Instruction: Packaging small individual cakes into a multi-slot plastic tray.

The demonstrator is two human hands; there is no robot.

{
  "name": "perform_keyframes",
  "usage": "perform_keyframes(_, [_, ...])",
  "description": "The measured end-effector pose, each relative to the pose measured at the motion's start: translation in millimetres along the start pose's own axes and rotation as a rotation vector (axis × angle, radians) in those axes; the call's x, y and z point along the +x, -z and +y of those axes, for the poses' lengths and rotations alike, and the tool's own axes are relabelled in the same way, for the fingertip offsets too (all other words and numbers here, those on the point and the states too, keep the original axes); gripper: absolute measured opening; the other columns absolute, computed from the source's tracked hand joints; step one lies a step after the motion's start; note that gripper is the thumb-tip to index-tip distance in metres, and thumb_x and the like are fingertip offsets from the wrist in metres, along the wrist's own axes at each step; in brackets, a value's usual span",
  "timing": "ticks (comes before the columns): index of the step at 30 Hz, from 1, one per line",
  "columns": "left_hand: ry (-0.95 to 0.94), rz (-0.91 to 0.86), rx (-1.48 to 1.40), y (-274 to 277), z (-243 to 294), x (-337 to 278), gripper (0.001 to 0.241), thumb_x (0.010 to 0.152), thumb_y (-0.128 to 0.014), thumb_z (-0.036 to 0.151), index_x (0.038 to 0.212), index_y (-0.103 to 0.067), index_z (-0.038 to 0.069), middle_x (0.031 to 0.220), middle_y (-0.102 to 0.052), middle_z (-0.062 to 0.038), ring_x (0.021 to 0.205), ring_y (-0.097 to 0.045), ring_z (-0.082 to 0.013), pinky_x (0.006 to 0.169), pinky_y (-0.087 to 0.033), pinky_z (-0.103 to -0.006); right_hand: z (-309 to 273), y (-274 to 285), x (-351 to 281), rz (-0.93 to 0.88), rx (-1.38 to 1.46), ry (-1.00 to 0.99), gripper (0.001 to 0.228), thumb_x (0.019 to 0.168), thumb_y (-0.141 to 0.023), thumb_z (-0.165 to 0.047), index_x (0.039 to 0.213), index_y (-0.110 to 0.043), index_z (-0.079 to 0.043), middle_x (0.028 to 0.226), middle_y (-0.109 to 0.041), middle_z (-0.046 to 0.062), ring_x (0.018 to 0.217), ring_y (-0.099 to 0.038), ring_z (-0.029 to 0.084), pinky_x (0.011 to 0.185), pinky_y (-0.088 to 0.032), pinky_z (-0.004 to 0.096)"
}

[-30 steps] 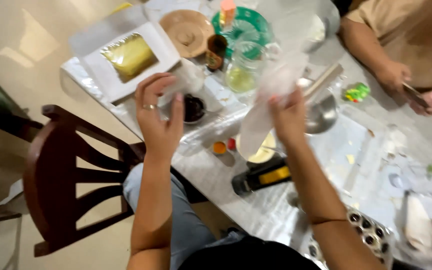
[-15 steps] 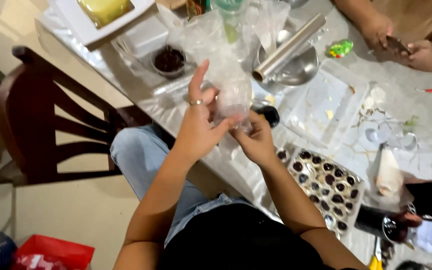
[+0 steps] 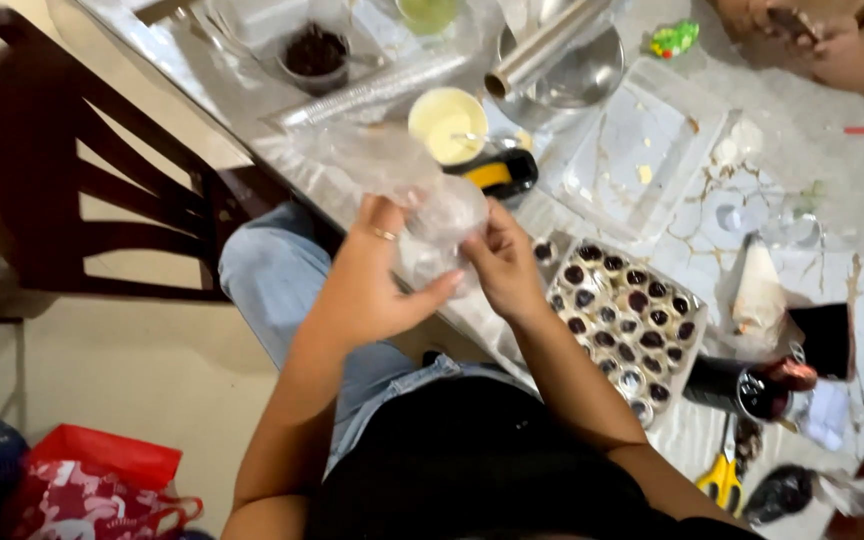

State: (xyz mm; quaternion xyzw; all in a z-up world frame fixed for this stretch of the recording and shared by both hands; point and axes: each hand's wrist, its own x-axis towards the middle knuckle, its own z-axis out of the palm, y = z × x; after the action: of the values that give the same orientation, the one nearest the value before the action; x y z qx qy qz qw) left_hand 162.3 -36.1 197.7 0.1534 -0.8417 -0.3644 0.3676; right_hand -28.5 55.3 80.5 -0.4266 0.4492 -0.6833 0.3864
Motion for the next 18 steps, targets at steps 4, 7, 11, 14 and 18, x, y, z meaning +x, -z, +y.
perform_keyframes(4, [0.07, 0.106, -0.004, -8.9, -2.9, -14.7, 0.033, 0.097, -0.074, 0.014, 0.123, -0.061, -0.001, 0.114, -0.061, -0.016, 0.101, -0.063, -0.0358, 0.086, -0.052, -0.04, 20.1, 15.6, -16.7, 0.077, -0.074, -0.039, 0.013, 0.105, -0.064, -0.009, 0.117, -0.061, -0.003, 0.103, -0.066, -0.002, 0.09, -0.06, 0.006, 0.08, -0.05, 0.023])
perform_keyframes(7, [0.196, 0.171, 0.047, -21.2, -3.5, -23.5, 0.022, 0.101, -0.072, 0.012, 0.117, -0.065, -0.003, 0.108, -0.061, -0.014, 0.09, -0.065, -0.029, 0.072, -0.052, -0.0337, 38.3, 16.4, -35.8, 0.123, -0.078, -0.044, 0.006, 0.106, -0.066, -0.006, 0.109, -0.061, -0.003, 0.096, -0.066, -0.002, 0.084, -0.059, 0.005, 0.076, -0.05, 0.023])
perform_keyframes(11, [0.265, 0.106, -0.043, -29.0, -4.5, -27.0, 0.035, 0.086, -0.081, 0.011, 0.116, -0.068, -0.002, 0.097, -0.06, -0.011, 0.076, -0.068, -0.0208, 0.065, -0.055, -0.0291, 35.0, 14.3, -48.2, 0.149, -0.033, -0.067, 0.008, 0.109, -0.063, -0.006, 0.116, -0.063, -0.003, 0.1, -0.065, -0.001, 0.091, -0.059, 0.006, 0.084, -0.049, 0.024])
perform_keyframes(14, [0.289, 0.175, -0.054, -49.5, -49.4, -56.5, 0.032, 0.087, -0.087, 0.013, 0.096, -0.06, -0.001, 0.098, -0.06, -0.009, 0.08, -0.072, -0.0194, 0.071, -0.059, -0.0293, 4.3, 0.6, -50.6, 0.049, 0.044, -0.088, 0.029, 0.101, -0.062, -0.008, 0.129, -0.056, -0.006, 0.114, -0.062, -0.003, 0.107, -0.058, 0.006, 0.096, -0.048, 0.024])
perform_keyframes(18, [0.252, 0.025, -0.049, -43.7, -25.4, -50.0, 0.034, 0.081, -0.084, 0.01, 0.107, -0.066, 0.0, 0.102, -0.064, -0.011, 0.085, -0.072, -0.0235, 0.075, -0.059, -0.0321, 21.5, -0.2, -58.4, 0.022, 0.062, -0.069, 0.045, 0.095, -0.065, -0.008, 0.137, -0.048, -0.007, 0.123, -0.061, -0.003, 0.116, -0.058, 0.007, 0.102, -0.047, 0.025])
